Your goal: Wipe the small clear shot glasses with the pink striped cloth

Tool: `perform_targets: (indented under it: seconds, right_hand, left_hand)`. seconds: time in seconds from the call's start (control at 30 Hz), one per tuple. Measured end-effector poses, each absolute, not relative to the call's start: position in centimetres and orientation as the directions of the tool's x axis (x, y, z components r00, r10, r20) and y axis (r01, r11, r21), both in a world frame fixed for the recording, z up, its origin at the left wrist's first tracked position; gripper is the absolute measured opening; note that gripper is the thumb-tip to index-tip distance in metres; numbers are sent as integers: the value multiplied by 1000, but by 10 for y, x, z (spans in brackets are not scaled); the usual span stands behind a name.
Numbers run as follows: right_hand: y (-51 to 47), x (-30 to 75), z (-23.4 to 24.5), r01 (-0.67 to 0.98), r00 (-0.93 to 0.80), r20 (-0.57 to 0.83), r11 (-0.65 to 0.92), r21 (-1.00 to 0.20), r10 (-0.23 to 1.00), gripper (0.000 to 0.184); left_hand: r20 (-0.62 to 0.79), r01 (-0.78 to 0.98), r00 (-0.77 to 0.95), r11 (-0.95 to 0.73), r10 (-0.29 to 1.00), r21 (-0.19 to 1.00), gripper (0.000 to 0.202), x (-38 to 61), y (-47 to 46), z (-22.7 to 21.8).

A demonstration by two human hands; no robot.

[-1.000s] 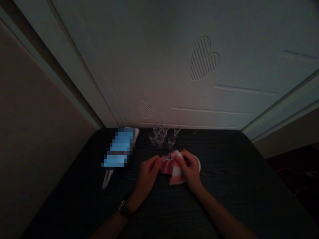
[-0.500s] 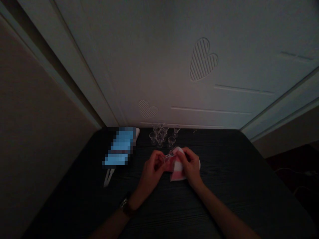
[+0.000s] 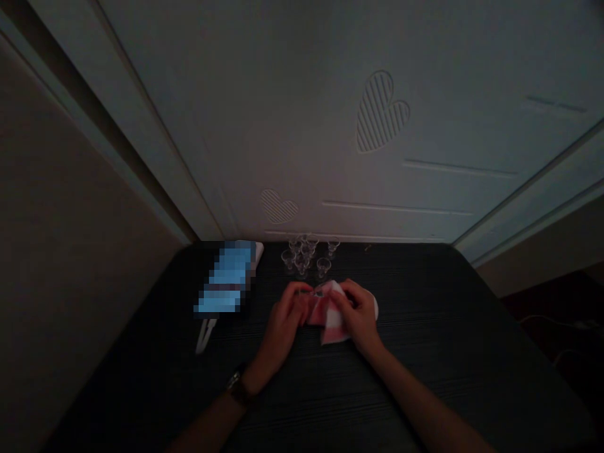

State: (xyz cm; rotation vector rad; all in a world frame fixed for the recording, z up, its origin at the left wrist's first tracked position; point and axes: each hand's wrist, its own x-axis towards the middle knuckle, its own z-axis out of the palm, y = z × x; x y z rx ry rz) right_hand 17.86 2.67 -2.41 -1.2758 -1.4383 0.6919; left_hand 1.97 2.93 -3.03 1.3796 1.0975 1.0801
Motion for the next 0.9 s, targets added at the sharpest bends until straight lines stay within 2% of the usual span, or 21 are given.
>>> perform_targets:
  seconds: [0.23, 0.47, 0.63, 0.9]
  right_hand:
    - [30, 179, -29, 248, 189, 197, 148, -958, 962, 20]
    - [32, 180, -27, 112, 242, 139, 114, -987, 960, 20]
    - [31, 180, -26, 63, 239, 138, 126, -990, 961, 19]
    - [26, 177, -23, 138, 179, 182, 158, -978, 967, 16]
  left_hand:
    - [114, 95, 86, -122, 990, 988, 29, 23, 30, -34]
    - [162, 122, 97, -173, 982, 977, 38, 24, 32, -35]
    - [133, 205, 115, -154, 984, 967, 27, 22, 32, -31]
    - [147, 215, 99, -165, 984, 963, 18, 18, 27, -23]
